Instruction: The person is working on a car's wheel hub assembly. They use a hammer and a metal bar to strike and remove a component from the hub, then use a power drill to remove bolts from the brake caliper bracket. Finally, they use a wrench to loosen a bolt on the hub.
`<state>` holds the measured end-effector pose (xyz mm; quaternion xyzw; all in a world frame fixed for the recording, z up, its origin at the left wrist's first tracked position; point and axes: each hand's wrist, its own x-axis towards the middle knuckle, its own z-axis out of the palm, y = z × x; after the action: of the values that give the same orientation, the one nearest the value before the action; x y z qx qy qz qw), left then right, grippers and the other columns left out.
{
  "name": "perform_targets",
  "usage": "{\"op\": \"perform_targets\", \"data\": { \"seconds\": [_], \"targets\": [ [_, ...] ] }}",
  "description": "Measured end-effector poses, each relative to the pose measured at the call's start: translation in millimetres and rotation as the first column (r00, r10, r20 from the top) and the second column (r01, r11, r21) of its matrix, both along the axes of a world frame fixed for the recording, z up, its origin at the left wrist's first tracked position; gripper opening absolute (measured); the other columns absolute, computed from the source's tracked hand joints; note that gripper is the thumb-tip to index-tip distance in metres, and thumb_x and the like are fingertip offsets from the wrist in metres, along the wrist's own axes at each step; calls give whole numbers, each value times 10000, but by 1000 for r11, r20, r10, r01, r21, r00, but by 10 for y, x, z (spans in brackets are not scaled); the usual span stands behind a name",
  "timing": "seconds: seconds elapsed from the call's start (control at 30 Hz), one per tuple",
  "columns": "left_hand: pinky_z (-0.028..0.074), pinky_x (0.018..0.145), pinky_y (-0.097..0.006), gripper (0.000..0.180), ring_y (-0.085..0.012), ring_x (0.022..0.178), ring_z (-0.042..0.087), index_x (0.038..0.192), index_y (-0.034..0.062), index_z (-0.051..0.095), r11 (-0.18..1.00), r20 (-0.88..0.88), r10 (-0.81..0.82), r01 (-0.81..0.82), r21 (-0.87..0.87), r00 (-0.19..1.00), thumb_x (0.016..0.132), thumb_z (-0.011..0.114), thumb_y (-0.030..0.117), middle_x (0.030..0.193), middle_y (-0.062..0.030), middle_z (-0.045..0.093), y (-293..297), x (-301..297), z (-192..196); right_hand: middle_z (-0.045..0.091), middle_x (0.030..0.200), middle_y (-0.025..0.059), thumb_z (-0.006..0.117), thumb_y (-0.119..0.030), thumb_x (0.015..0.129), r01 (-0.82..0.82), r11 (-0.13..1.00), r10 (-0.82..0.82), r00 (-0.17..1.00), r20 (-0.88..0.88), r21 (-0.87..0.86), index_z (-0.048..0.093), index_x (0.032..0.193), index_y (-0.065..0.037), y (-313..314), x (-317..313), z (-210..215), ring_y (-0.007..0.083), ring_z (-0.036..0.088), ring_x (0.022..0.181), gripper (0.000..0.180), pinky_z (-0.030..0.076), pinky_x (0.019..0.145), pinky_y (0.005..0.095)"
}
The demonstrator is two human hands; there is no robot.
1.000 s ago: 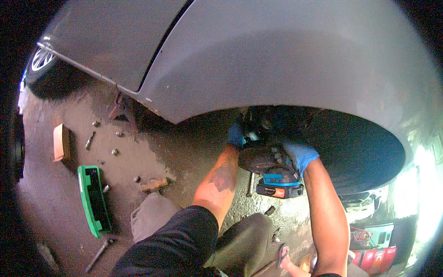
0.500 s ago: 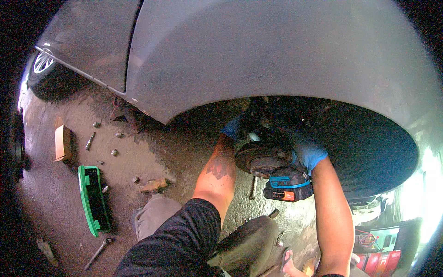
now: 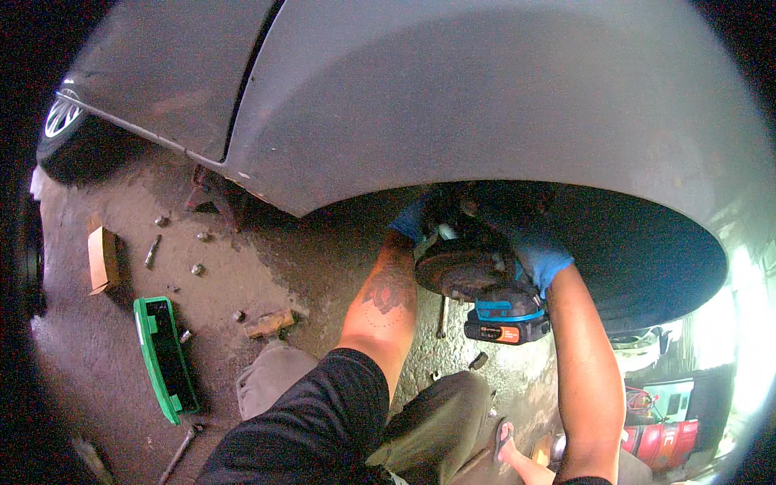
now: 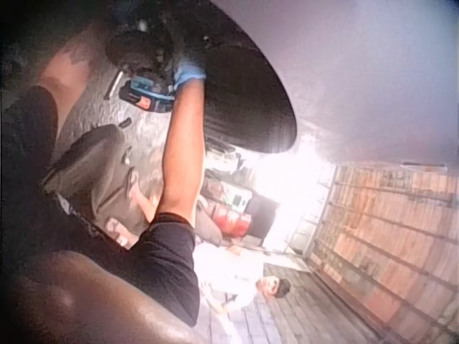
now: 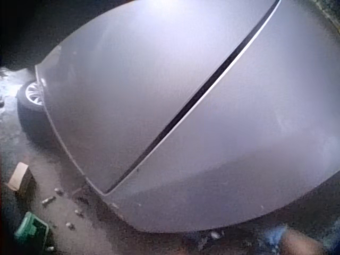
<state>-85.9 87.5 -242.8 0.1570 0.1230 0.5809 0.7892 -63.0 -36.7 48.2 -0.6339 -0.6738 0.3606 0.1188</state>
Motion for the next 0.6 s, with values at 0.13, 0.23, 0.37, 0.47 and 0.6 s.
{"op": "perform_targets", "data": {
  "seconds": [0.13, 0.23, 0.37, 0.47, 0.6],
  "targets": [
    [467, 926, -381, 442, -237, 1027, 608, 1357, 35, 497, 1000, -18, 0, 0, -5, 1000, 974, 514, 255, 1231, -103, 631, -21, 11, 20, 609, 1272, 130, 765, -388, 824, -110, 988, 89, 978, 189, 105, 591, 1277, -28, 6, -56, 40, 201, 584, 1097, 605, 461, 958, 322],
    [469, 917, -379, 443, -236, 1022, 610, 1352, 36, 504, 1000, -31, 2, -2, -10, 1000, 974, 514, 268, 1227, -103, 634, -40, 15, 10, 614, 1267, 140, 767, -382, 820, -121, 989, 102, 975, 195, 87, 588, 1274, -18, -24, -88, 58, 215, 590, 1096, 609, 457, 973, 326],
    [472, 905, -377, 446, -235, 1014, 612, 1344, 37, 513, 1000, -48, 9, -9, -14, 999, 974, 513, 286, 1222, -102, 637, -45, 16, 6, 626, 1255, 123, 723, -411, 846, -105, 989, 73, 959, 272, 106, 610, 1258, -39, -24, -104, 51, 228, 591, 1098, 567, 449, 993, 346],
    [475, 896, -376, 449, -234, 1008, 614, 1339, 38, 520, 1000, -49, 6, -7, -16, 999, 973, 513, 299, 1218, -102, 639, -46, 61, 46, 633, 1241, 115, 710, -419, 851, -169, 981, 131, 936, 326, 91, 621, 1247, -49, 104, 121, 74, 227, 592, 1094, 549, 451, 989, 355],
    [478, 883, -374, 454, -233, 1001, 616, 1332, 39, 529, 999, -65, 19, -20, -25, 998, 973, 512, 316, 1213, -101, 642, -20, 8, 2, 641, 1222, 112, 720, -376, 849, -29, 999, 30, 999, 37, -26, 624, 1237, -49, -69, -130, 119, 215, 597, 1081, 516, 466, 962, 350]
  ]
}}
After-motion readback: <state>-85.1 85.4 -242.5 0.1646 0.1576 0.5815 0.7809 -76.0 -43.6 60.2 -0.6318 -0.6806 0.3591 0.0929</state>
